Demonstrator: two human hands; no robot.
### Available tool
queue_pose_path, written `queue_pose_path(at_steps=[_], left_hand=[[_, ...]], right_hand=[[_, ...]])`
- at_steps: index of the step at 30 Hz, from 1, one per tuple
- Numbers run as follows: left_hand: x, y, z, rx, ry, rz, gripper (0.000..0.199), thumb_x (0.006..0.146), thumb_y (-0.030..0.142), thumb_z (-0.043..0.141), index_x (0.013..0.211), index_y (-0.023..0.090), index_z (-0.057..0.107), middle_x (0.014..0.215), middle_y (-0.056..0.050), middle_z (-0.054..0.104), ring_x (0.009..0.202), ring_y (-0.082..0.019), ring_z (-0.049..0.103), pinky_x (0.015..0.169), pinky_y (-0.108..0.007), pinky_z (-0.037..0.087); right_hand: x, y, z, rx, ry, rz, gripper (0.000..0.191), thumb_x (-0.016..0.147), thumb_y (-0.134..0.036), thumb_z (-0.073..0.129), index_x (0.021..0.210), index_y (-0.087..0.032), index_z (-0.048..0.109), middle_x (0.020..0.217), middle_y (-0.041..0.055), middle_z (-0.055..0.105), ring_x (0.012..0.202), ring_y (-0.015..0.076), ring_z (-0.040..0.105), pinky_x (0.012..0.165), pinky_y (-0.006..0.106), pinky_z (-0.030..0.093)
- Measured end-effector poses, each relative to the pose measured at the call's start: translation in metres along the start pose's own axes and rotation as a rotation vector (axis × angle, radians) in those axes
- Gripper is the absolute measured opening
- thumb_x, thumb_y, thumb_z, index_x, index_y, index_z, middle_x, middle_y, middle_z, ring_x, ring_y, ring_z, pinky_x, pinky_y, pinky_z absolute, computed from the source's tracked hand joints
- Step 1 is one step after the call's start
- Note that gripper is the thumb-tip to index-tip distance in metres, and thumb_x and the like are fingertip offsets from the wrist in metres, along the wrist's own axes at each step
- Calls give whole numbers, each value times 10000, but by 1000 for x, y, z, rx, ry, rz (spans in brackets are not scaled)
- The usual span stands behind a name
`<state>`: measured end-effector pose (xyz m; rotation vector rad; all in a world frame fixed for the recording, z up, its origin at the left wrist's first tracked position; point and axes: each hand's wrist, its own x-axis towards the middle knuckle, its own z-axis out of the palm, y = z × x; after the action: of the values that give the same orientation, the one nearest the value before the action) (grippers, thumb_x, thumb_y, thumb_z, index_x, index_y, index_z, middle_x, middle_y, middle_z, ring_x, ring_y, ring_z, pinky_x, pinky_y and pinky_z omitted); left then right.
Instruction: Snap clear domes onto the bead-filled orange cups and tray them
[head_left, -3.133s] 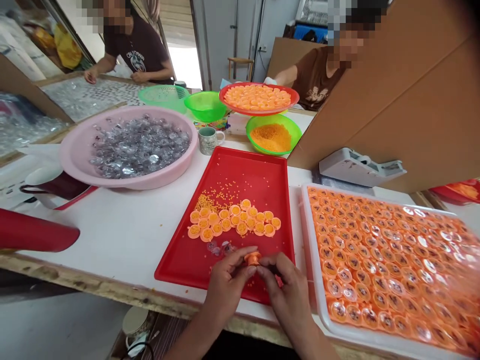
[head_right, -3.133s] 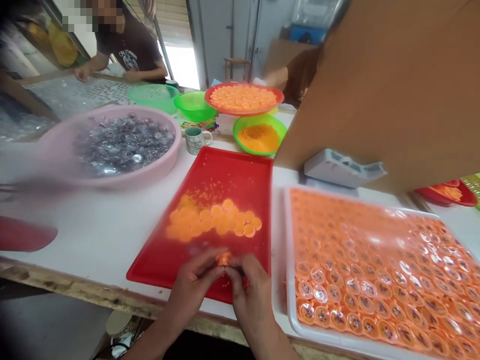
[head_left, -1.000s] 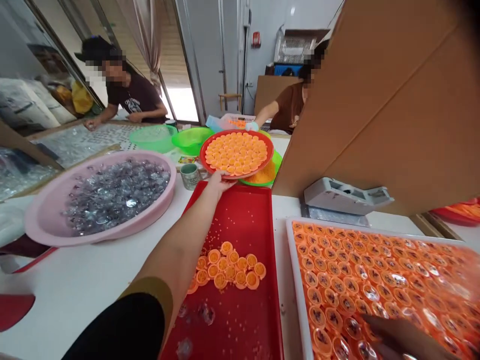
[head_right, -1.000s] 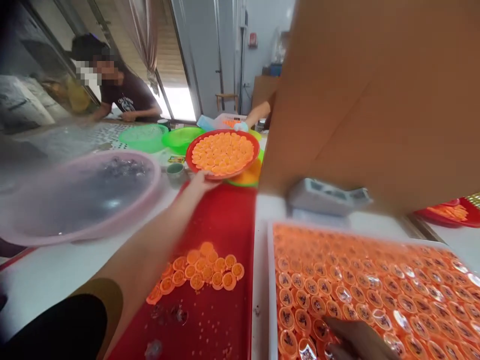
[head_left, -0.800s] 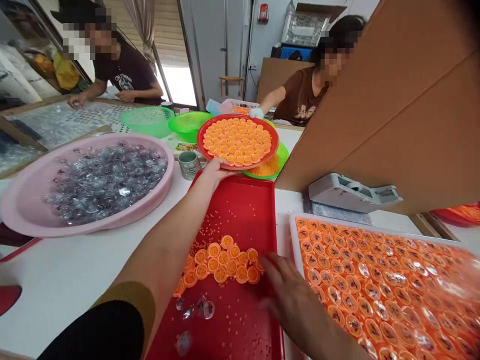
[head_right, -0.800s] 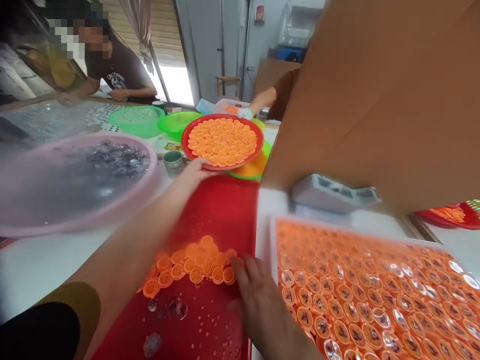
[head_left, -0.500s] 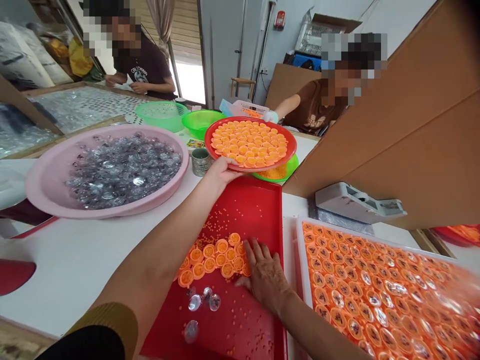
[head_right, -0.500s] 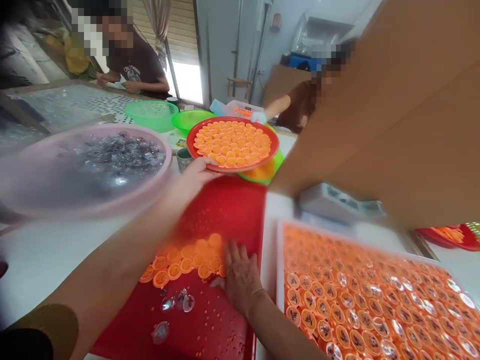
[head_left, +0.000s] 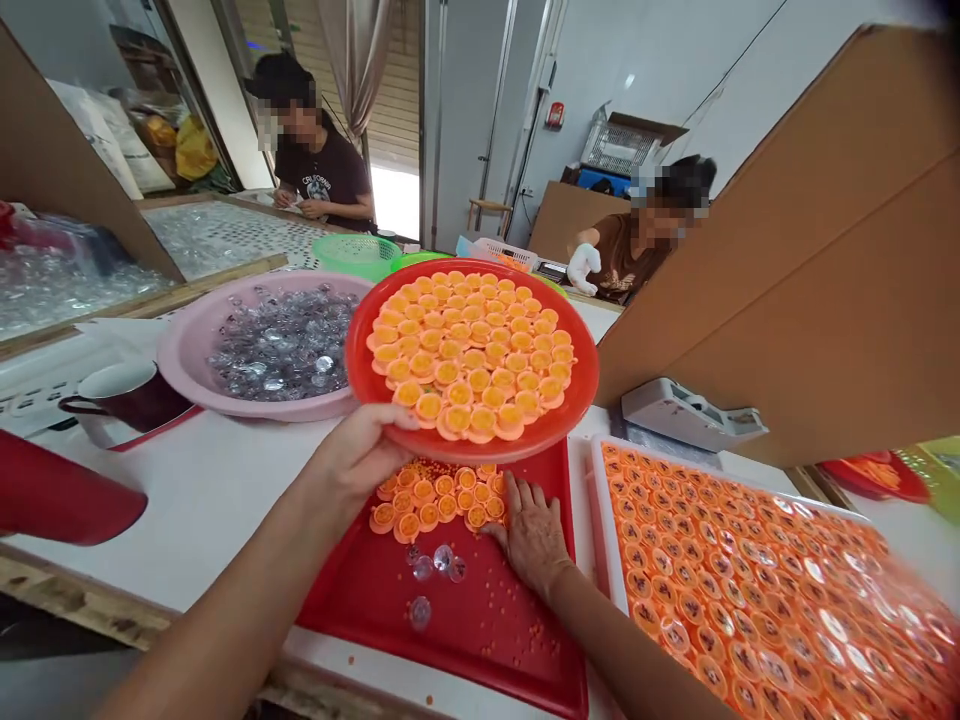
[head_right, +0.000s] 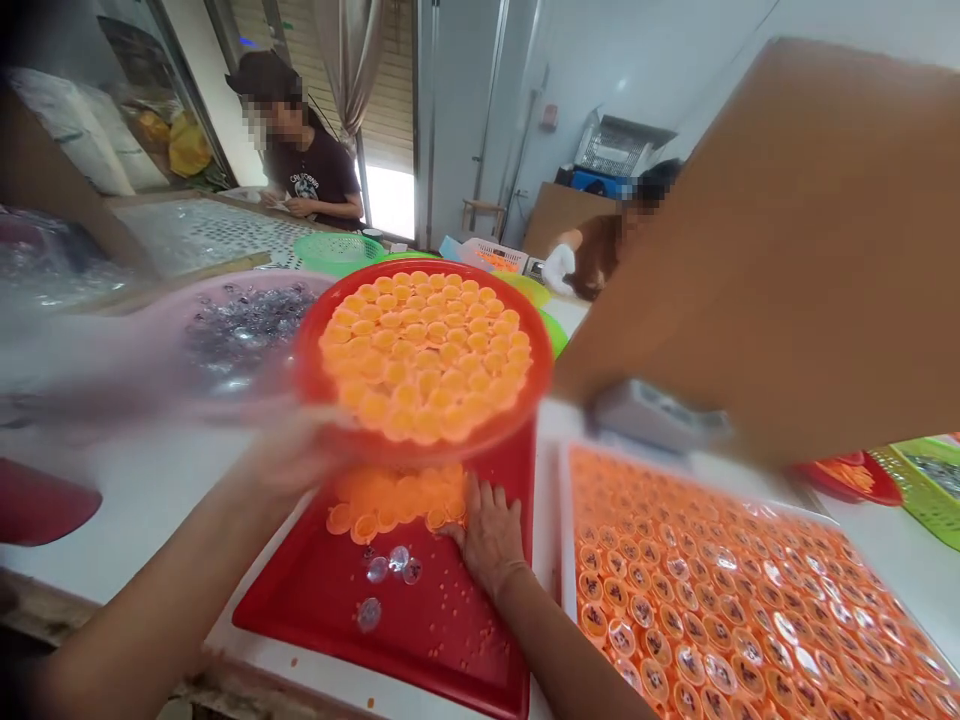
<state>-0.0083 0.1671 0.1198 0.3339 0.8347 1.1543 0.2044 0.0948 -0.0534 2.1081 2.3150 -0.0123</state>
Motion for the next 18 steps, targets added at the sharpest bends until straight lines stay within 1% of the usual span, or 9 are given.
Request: queue_pose_path(at_steps=[2, 4, 6, 7, 9, 12, 15, 18], left_hand=[[-29, 2, -18, 57, 37, -28, 714, 640, -136, 436, 1299, 111, 553, 1050, -126, 743, 1054, -353, 670, 885, -468, 584], [-54, 1, -37, 101, 34, -37, 715, 643, -121, 469, 1307, 131, 553, 1079, -114, 741, 1031, -339, 684, 873, -440, 593], [-76, -3, -56, 115, 36, -60, 726, 635, -110, 504, 1316, 139, 549, 1110, -112, 734, 1016, -333, 692, 877, -423, 592], [-86, -6, -66, 120, 59, -74, 729, 631, -105, 517, 1317, 136, 549, 1110, -114, 734, 1001, -333, 698, 875, -421, 592], [-106, -13, -85, 132, 143, -104, 732, 624, -100, 539, 1319, 131, 549, 1091, -119, 741, 966, -337, 710, 865, -426, 594], [-132, -22, -115, 139, 255, -142, 754, 626, -91, 591, 1340, 145, 530, 1078, -117, 748, 953, -351, 712, 859, -438, 593], [-155, -34, -146, 131, 311, -188, 834, 608, -86, 662, 1381, 172, 484, 1087, -113, 747, 989, -375, 695, 851, -461, 594], [-174, -50, -169, 110, 365, -242, 907, 585, -88, 681, 1418, 172, 434, 1102, -117, 742, 1011, -395, 682, 850, -488, 590]], right_hand=[[-4, -3, 1, -8, 13, 36, 629, 942, -559, 421, 1374, -105, 474, 1234, 208, 581, 1076, 334, 492, 872, 482, 389], [-7, -5, 2, -13, 16, 62, 518, 948, -517, 435, 1260, -129, 579, 1166, 193, 613, 1034, 340, 505, 841, 482, 392], [-9, -6, 2, -16, 10, 70, 385, 966, -422, 430, 1150, -164, 647, 1128, 175, 635, 1021, 342, 512, 825, 476, 389], [-10, -6, 3, -17, 6, 69, 336, 969, -366, 424, 1115, -182, 664, 1124, 165, 642, 1026, 340, 512, 827, 472, 386], [-12, -6, 4, -20, 2, 70, 298, 959, -291, 423, 1090, -211, 677, 1141, 151, 643, 1043, 337, 507, 839, 467, 379], [-18, -6, 6, -25, -5, 84, 304, 937, -281, 439, 1137, -237, 664, 1169, 152, 627, 1050, 343, 501, 835, 470, 383], [-25, -6, 8, -23, -2, 87, 333, 937, -313, 440, 1204, -244, 628, 1192, 158, 602, 1049, 332, 496, 812, 452, 404], [-29, -7, 11, -12, 12, 52, 309, 948, -333, 435, 1159, -250, 646, 1140, 144, 601, 1018, 301, 498, 749, 378, 429]])
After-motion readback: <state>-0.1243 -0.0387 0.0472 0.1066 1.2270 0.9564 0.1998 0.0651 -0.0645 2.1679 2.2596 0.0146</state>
